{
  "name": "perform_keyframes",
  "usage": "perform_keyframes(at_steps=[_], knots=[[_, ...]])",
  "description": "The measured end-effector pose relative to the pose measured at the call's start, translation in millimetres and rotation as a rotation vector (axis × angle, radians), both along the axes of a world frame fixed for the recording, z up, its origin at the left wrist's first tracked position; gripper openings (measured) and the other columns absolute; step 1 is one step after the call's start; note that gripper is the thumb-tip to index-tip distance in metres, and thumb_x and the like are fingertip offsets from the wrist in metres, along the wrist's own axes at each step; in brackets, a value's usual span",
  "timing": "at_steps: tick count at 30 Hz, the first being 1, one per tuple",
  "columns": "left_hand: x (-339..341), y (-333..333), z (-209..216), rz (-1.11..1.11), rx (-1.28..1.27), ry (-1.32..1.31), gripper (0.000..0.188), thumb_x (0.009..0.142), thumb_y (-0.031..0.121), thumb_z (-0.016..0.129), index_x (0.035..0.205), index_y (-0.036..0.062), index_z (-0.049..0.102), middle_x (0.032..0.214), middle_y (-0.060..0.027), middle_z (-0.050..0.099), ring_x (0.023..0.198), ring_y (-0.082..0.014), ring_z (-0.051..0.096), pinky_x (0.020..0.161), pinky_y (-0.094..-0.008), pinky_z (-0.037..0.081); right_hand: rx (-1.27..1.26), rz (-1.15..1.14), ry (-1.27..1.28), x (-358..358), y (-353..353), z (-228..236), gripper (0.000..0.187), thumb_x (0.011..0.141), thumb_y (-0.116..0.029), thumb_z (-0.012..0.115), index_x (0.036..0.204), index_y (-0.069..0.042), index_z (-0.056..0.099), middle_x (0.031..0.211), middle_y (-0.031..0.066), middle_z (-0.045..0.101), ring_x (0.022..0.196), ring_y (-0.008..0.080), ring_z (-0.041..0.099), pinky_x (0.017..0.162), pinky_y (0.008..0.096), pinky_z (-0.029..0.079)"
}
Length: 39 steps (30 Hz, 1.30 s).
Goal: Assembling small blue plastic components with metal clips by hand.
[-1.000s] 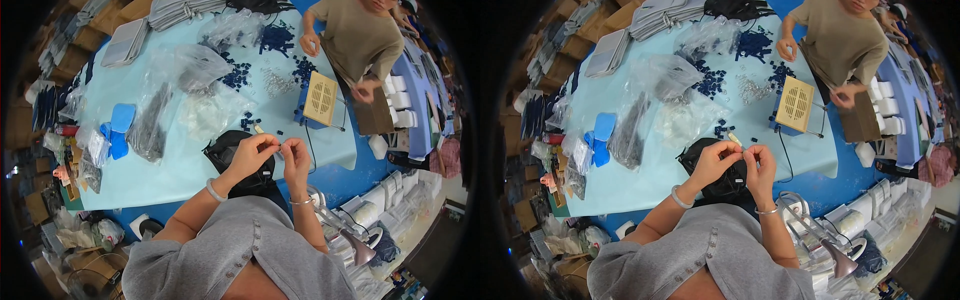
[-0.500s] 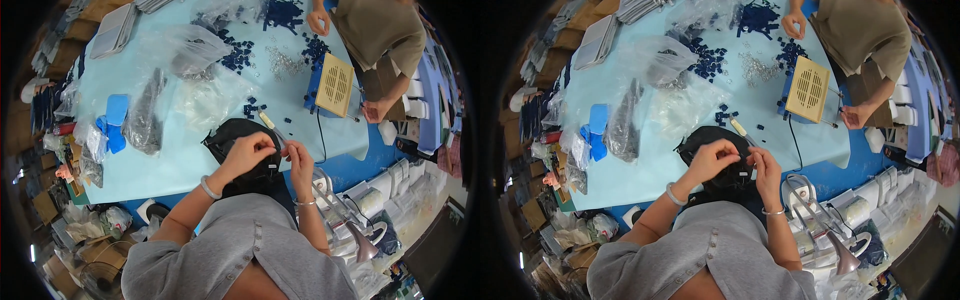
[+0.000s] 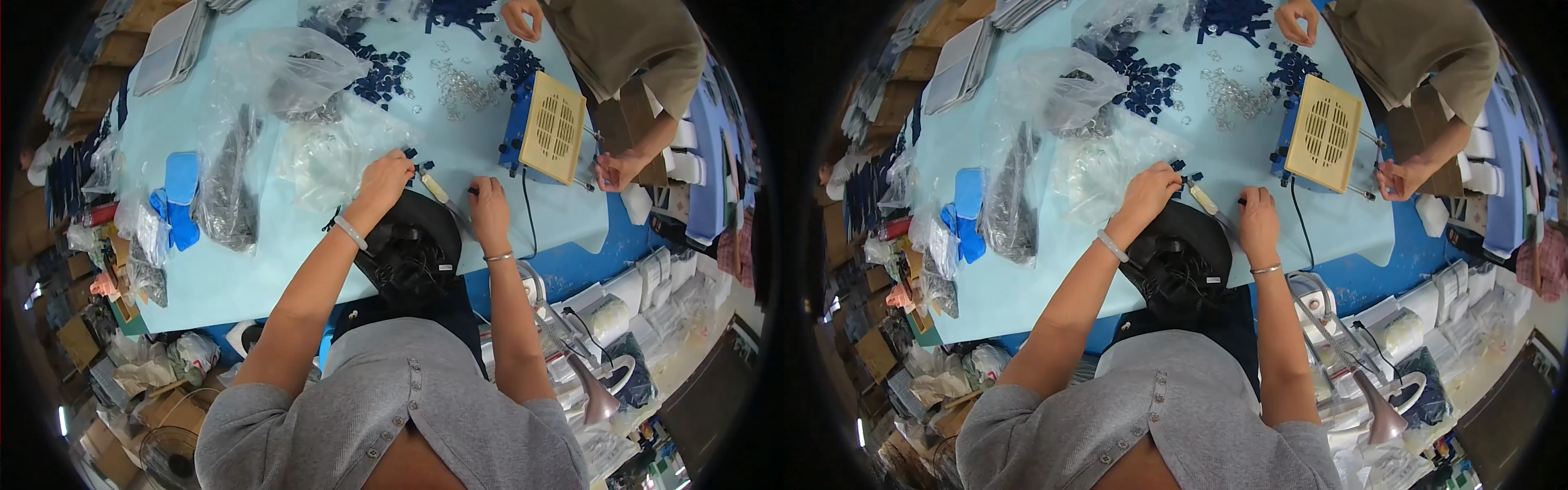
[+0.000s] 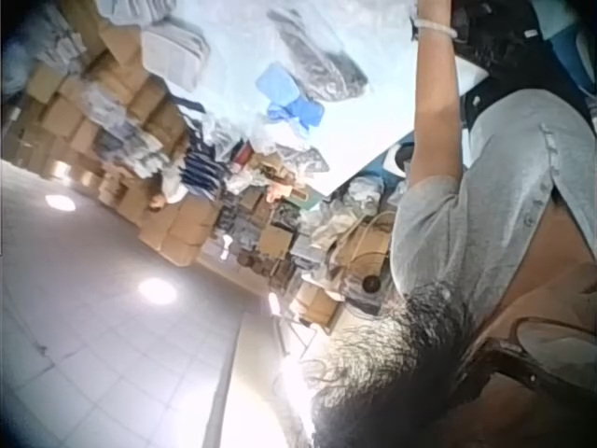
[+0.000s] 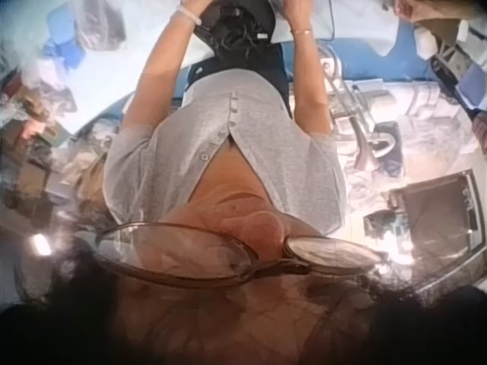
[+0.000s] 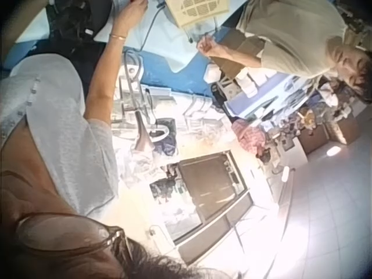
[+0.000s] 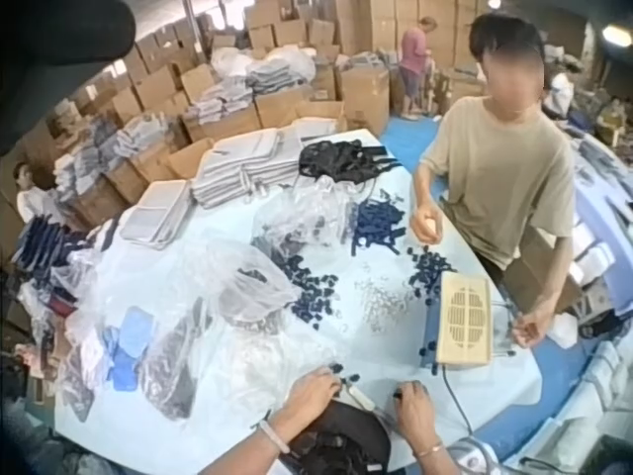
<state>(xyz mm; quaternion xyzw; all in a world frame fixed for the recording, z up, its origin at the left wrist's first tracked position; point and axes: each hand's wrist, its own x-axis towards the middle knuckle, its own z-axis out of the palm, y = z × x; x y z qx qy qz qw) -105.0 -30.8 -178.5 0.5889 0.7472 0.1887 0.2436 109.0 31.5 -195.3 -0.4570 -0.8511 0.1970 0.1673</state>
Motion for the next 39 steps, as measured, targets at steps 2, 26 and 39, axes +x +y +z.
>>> perform_keyframes(at_steps=[2,26,39], knots=[[3,1,11,0.01,0.02,0.005,0.01,0.078,0.01,0.062,0.086,0.0055,0.065,0.098,-0.0077,0.06,0.078,-0.0278,0.06,0.07,-0.0359,0.047,-0.278,-0.119,0.09,1,0,4,0.021,0.077,-0.004,0.061,0.098,-0.006,0.055,0.087,0.0083,0.057,0.073,0.0246,0.057,0.067,0.0332,0.047],[70,-26,143,-0.018,0.541,-0.626,0.015,0.077,0.001,0.065,0.092,0.0007,0.068,0.091,-0.009,0.065,0.072,-0.0143,0.064,0.062,-0.0231,0.052,-1.463,-0.168,1.492,0,-49,147,0.015,0.092,-0.016,0.053,0.079,-0.009,0.05,0.071,0.0017,0.055,0.06,0.0085,0.05,0.054,0.0204,0.04],[77,-26,159,0.041,0.381,-1.123,0.019,0.083,0.001,0.06,0.101,-0.0023,0.063,0.093,-0.0081,0.064,0.08,-0.0112,0.062,0.07,-0.0231,0.053,-1.077,-0.168,1.376,5,-53,178,0.013,0.091,-0.015,0.055,0.088,-0.003,0.055,0.08,0.005,0.061,0.066,0.0095,0.055,0.06,0.022,0.045]])
